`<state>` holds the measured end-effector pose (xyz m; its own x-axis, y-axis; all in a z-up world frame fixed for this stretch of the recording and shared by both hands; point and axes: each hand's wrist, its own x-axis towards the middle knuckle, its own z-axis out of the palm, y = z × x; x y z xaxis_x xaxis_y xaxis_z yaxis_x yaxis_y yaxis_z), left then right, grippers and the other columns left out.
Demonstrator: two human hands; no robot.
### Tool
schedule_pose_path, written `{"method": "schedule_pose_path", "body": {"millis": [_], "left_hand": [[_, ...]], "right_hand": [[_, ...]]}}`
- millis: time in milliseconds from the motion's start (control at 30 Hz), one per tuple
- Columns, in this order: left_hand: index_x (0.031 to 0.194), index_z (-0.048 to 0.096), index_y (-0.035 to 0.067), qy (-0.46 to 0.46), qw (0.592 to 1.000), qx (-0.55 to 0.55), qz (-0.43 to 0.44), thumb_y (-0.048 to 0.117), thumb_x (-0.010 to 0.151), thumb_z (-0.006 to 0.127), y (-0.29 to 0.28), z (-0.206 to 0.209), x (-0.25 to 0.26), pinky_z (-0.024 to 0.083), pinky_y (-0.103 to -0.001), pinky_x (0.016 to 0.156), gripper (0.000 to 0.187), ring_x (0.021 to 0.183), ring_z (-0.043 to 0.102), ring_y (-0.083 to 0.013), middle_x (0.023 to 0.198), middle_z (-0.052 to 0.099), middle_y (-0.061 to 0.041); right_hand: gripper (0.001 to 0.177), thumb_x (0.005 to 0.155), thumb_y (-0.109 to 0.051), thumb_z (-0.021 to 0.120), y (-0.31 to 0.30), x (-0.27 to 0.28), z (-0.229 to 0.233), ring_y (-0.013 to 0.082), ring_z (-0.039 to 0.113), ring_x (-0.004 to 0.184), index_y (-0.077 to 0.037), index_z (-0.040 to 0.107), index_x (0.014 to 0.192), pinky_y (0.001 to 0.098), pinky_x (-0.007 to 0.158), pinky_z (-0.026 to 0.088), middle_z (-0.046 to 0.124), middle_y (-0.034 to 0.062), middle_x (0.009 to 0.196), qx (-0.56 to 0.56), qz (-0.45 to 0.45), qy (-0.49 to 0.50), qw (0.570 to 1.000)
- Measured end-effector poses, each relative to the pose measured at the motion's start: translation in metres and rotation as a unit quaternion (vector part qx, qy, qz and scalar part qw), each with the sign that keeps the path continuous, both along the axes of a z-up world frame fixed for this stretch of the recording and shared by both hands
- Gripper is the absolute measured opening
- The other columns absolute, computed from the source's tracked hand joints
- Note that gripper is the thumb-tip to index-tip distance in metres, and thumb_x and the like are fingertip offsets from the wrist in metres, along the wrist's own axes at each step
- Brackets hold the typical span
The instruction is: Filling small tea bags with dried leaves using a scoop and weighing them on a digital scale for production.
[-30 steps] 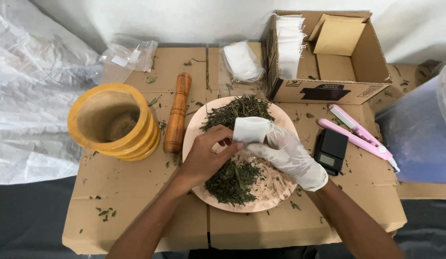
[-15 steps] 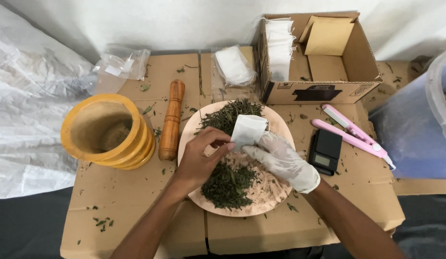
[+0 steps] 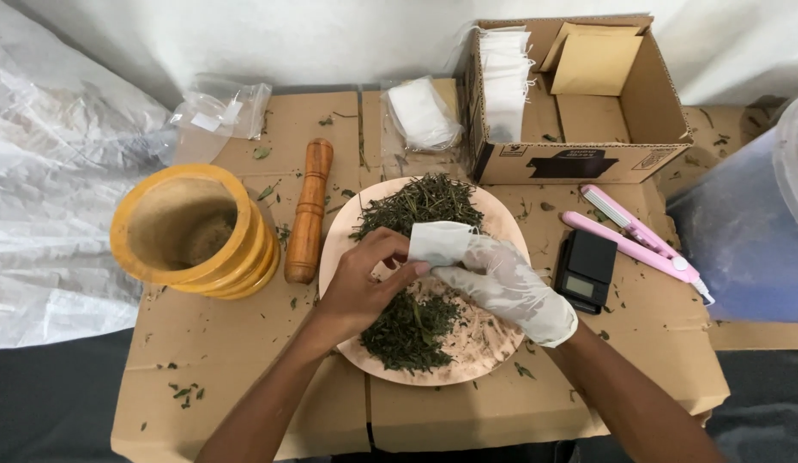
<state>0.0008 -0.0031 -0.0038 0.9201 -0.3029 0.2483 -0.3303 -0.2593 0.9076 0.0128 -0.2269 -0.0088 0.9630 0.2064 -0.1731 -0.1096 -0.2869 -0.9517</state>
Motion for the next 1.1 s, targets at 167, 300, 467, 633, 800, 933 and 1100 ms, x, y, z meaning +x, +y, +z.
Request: {"method": "schedule_pose_path", "body": {"millis": [167,300,467,633,800,933,1100], "left_hand": [[0.111,0.078,0.010,-0.011,1.000,0.003,-0.001,0.021,0.108,0.076,0.000,0.007,-0.002,0.061,-0.045,0.092,0.011,0.102,0.072,-0.0280,0.104,0.072,-0.010],[0.113,0.076,0.009,0.002,1.000,-0.008,0.008,0.024,0.107,0.077,-0.003,-0.003,-0.002,0.061,-0.046,0.092,0.016,0.103,0.072,-0.0299,0.102,0.070,-0.012],[0.111,0.075,0.006,-0.019,1.000,-0.005,0.008,0.023,0.106,0.078,-0.003,0.001,-0.002,0.062,-0.046,0.090,0.018,0.100,0.072,-0.0305,0.101,0.070,-0.014],[0.108,0.075,0.006,-0.031,0.999,-0.012,0.001,0.018,0.106,0.077,-0.003,-0.002,-0.001,0.063,-0.046,0.087,0.013,0.097,0.072,-0.0308,0.101,0.069,-0.014],[0.109,0.075,0.004,-0.065,0.998,-0.010,0.016,0.014,0.105,0.078,0.005,-0.023,0.008,0.062,-0.045,0.084,0.011,0.093,0.073,-0.0318,0.097,0.068,-0.013],[0.106,0.075,0.003,-0.082,0.996,-0.013,0.016,0.014,0.105,0.079,0.000,-0.023,0.006,0.063,-0.044,0.081,0.011,0.089,0.074,-0.0307,0.094,0.069,-0.012],[0.109,0.072,0.007,-0.031,0.999,0.023,0.020,0.026,0.106,0.073,0.000,-0.012,0.003,0.051,-0.029,0.068,0.020,0.089,0.062,-0.0183,0.100,0.064,-0.006]], "right_hand": [[0.046,0.071,-0.023,0.105,0.010,-0.003,0.027,0.0154,0.081,0.120,-0.022,0.092,0.115,0.0371,0.098,0.069,0.087,-0.0017,0.124,-0.008,-0.001,0.038,0.999],[0.042,0.071,-0.014,0.104,0.010,-0.008,0.026,0.0175,0.082,0.116,-0.016,0.091,0.111,0.0377,0.097,0.069,0.087,0.0039,0.121,0.023,0.004,0.011,1.000],[0.038,0.070,-0.005,0.103,0.011,-0.011,0.026,0.0198,0.082,0.113,-0.009,0.091,0.105,0.0383,0.096,0.069,0.087,0.0101,0.117,0.064,0.007,-0.017,0.998],[0.030,0.083,0.004,0.084,0.012,-0.010,0.053,0.0306,0.079,0.114,0.009,0.085,0.113,0.0505,0.100,0.069,0.082,0.0275,0.119,0.116,-0.044,0.036,0.992],[0.051,0.080,-0.020,0.098,-0.030,0.009,0.060,0.0223,0.071,0.102,-0.017,0.086,0.129,0.0437,0.092,0.065,0.081,0.0106,0.118,-0.074,0.022,0.014,0.997],[0.032,0.092,-0.029,0.084,-0.095,0.005,0.071,0.0412,0.072,0.128,-0.018,0.089,0.121,0.0525,0.116,0.052,0.079,0.0214,0.126,-0.178,0.047,-0.096,0.978],[0.034,0.095,0.002,0.071,-0.165,0.005,0.049,0.0204,0.028,0.177,-0.011,0.083,0.124,0.0405,0.138,0.027,0.073,0.0114,0.153,-0.125,0.039,-0.102,0.986]]}}
